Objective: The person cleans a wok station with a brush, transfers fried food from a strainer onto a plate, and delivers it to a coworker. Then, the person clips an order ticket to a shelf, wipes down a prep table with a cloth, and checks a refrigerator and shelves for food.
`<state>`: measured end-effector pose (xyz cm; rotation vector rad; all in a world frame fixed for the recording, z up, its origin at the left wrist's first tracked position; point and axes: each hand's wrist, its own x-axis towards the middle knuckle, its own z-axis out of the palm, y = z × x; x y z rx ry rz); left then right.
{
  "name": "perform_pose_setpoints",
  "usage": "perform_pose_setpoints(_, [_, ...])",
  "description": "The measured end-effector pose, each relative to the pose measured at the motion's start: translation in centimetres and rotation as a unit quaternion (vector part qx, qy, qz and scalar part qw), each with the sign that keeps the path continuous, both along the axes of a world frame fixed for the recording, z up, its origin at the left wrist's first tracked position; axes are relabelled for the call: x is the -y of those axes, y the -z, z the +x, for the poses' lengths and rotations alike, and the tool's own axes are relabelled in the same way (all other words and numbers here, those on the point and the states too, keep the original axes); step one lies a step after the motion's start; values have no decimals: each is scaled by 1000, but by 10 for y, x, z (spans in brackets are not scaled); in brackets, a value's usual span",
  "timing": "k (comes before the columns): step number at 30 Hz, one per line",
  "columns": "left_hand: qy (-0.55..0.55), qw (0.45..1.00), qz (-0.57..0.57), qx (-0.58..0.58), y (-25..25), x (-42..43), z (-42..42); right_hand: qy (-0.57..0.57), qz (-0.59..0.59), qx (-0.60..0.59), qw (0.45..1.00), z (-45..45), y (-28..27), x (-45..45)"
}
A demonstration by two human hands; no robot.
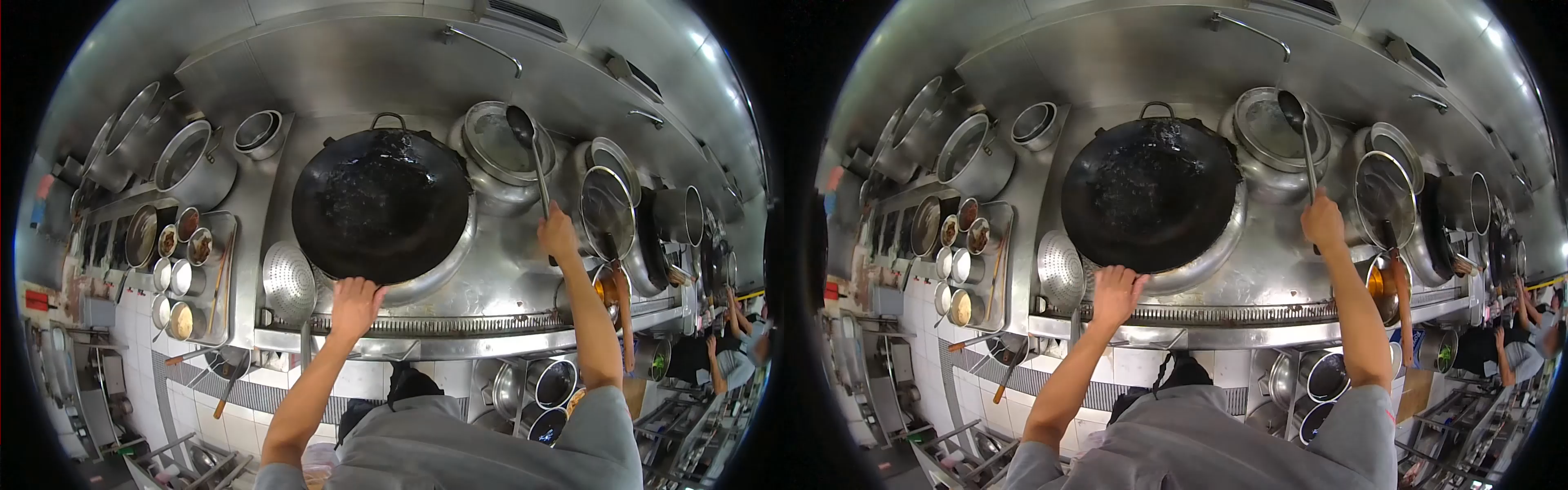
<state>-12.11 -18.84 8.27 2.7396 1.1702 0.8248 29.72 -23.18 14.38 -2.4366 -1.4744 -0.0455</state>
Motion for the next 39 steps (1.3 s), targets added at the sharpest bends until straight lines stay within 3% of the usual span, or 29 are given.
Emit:
perform_pose_setpoints(2, [-15,1000,26,5,16,-11,5,-7,17,-15,1000,13,11,-9])
perform_pose_setpoints(4, [-11,998,58,28,19,-20,11,51,-1,-213,976,13,10,-16])
perform_pose_setpoints(7, [5,993,103,54,13,-30,14,68,-14,-309,948,-5,-11,-8])
perform_pose_setpoints(11, [-4,988,140,65,-21,-47,24,62,21,-351,934,-1,6,0])
perform_pose_setpoints(14, [-16,989,133,65,-81,-83,38,69,35,-363,929,0,6,4])
perform_pose_setpoints(17, [-19,994,105,28,-175,-156,66,71,41,-375,923,4,5,11])
perform_pose_setpoints(19, [48,998,32,24,-234,-216,91,61,42,-355,932,11,9,12])
perform_pose_setpoints(20, [60,995,-73,19,-256,-244,103,58,43,-351,934,11,6,13])
perform_pose_setpoints(24, [56,993,-83,-57,-285,-286,126,50,60,-342,936,1,-1,21])
perform_pose_setpoints(26, [58,991,-73,-99,-279,-291,129,67,60,-338,937,-3,-8,28])
perform_pose_setpoints(32, [56,998,-31,10,-231,-259,99,42,58,-215,974,14,4,21])
perform_pose_setpoints(34, [42,998,-40,3,-215,-210,82,36,57,-17,998,13,8,15])
perform_pose_setpoints(38, [40,998,50,27,-136,-118,51,4,63,11,998,30,25,-9])
perform_pose_setpoints(39, [52,994,87,39,-107,-98,44,46,6,-174,984,24,9,-16])
